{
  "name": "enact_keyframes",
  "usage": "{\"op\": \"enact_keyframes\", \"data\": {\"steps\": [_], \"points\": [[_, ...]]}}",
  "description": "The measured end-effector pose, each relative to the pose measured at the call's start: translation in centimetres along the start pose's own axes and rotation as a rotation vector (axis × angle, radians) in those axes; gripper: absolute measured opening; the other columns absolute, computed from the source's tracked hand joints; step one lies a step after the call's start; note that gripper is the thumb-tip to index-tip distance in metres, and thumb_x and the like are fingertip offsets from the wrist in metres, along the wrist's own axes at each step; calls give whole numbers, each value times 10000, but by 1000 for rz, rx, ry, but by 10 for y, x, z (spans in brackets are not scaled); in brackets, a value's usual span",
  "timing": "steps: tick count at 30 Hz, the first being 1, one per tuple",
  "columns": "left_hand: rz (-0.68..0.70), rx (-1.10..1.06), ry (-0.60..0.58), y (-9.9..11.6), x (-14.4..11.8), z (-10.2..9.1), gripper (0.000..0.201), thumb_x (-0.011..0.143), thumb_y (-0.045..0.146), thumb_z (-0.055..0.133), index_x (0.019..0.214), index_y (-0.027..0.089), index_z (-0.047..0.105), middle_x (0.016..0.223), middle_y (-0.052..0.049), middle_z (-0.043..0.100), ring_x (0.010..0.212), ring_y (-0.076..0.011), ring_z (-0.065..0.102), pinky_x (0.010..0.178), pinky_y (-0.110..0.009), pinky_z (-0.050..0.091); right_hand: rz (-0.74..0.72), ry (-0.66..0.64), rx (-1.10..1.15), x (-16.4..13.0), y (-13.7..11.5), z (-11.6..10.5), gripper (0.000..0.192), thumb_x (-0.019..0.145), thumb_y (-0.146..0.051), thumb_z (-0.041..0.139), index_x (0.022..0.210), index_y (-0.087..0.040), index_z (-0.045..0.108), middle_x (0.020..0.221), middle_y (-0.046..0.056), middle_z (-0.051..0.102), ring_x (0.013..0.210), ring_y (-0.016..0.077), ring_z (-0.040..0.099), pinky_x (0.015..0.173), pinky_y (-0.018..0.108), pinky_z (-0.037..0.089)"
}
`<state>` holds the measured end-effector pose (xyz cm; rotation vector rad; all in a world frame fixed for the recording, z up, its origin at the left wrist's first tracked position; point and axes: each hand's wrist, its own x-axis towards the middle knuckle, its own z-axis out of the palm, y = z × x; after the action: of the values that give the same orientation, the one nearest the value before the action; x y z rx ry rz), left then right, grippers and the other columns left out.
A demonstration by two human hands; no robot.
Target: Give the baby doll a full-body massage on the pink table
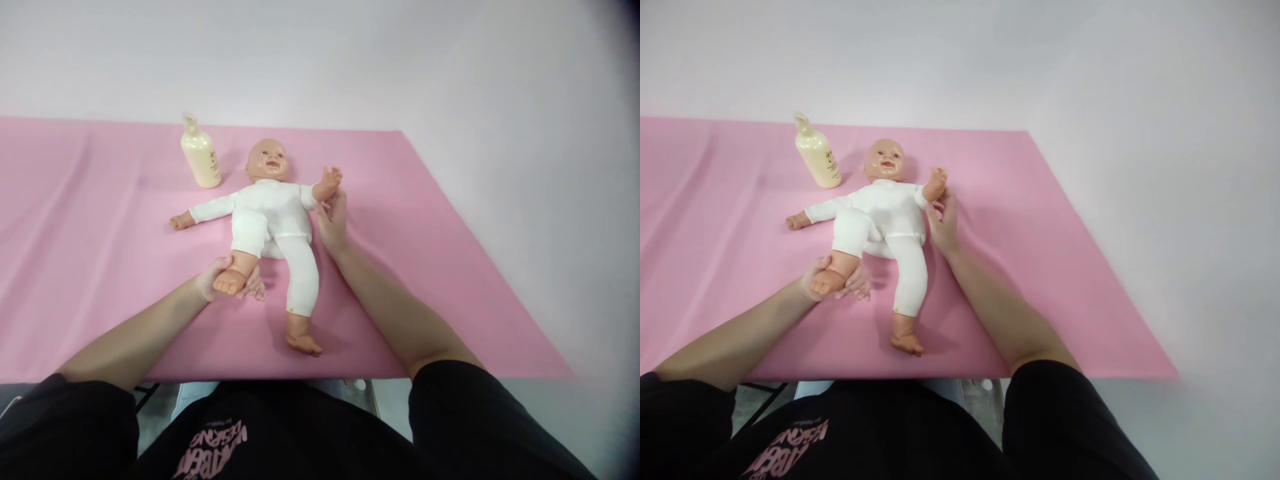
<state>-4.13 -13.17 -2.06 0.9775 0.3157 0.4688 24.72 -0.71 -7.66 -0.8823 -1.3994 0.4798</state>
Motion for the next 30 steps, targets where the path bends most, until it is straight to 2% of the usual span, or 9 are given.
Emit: {"op": "enact_keyframes", "data": {"steps": [4, 7, 9, 13, 19, 24, 27, 30], "points": [[17, -30, 153, 2, 1, 1, 625, 746, 835, 627, 646, 219, 594, 445, -7, 431, 635, -261, 566, 794, -440, 526, -120, -159, -152, -5, -19, 2, 504, 960, -605, 624, 1354, -299, 554, 1309, 90, 672, 1213, 274, 660, 1048, 495, 577], [24, -64, 213, 3, 2, 1, 611, 780, 794, 639, 618, 207, 601, 456, -5, 435, 605, -236, 543, 798, -436, 529, -244, -249, -273, -6, -27, -1, 393, 990, -533, 604, 1313, -309, 606, 1274, 87, 696, 1228, 290, 648, 1099, 541, 535], [22, -67, 241, 2, 2, 1, 620, 803, 788, 623, 607, 200, 612, 464, -11, 453, 608, -239, 561, 864, -467, 539, -299, -286, -326, -5, -30, -2, 339, 1000, -476, 593, 1295, -312, 635, 1266, 88, 698, 1244, 298, 641, 1128, 559, 507], [11, -59, 276, 0, 2, 0, 651, 847, 794, 567, 594, 196, 614, 475, -19, 477, 624, -251, 603, 1009, -522, 521, -308, -362, -411, -5, -31, -2, 315, 994, -385, 576, 1289, -328, 669, 1302, 82, 676, 1260, 303, 630, 1129, 570, 497], [9, -80, 293, 2, 3, 3, 616, 829, 757, 653, 615, 181, 614, 525, -17, 511, 604, -222, 590, 913, -483, 560, -306, -383, -400, -6, -30, -1, 325, 982, -337, 574, 1291, -340, 679, 1320, 74, 661, 1261, 301, 622, 1135, 570, 487], [-21, -50, 157, 1, 2, 3, 633, 756, 791, 705, 705, 164, 642, 546, -21, 530, 672, -249, 630, 813, -437, 562, -278, -322, -347, -6, -34, -1, 322, 999, -414, 593, 1301, -320, 655, 1296, 85, 679, 1274, 305, 623, 1156, 574, 479], [-81, -18, 8, -1, -1, 0, 645, 736, 805, 700, 773, 163, 644, 601, -41, 581, 697, -265, 651, 787, -441, 567, -236, -274, -289, -6, -33, -2, 361, 991, -489, 621, 1307, -315, 640, 1303, 86, 687, 1280, 306, 623, 1160, 567, 484], [-229, 38, -191, -1, -6, -1, 662, 680, 808, 734, 849, 172, 665, 699, -84, 667, 785, -308, 698, 811, -452, 579, -171, -202, -226, -5, -25, -2, 441, 976, -554, 636, 1335, -300, 609, 1328, 97, 677, 1278, 293, 627, 1105, 527, 533]]}}
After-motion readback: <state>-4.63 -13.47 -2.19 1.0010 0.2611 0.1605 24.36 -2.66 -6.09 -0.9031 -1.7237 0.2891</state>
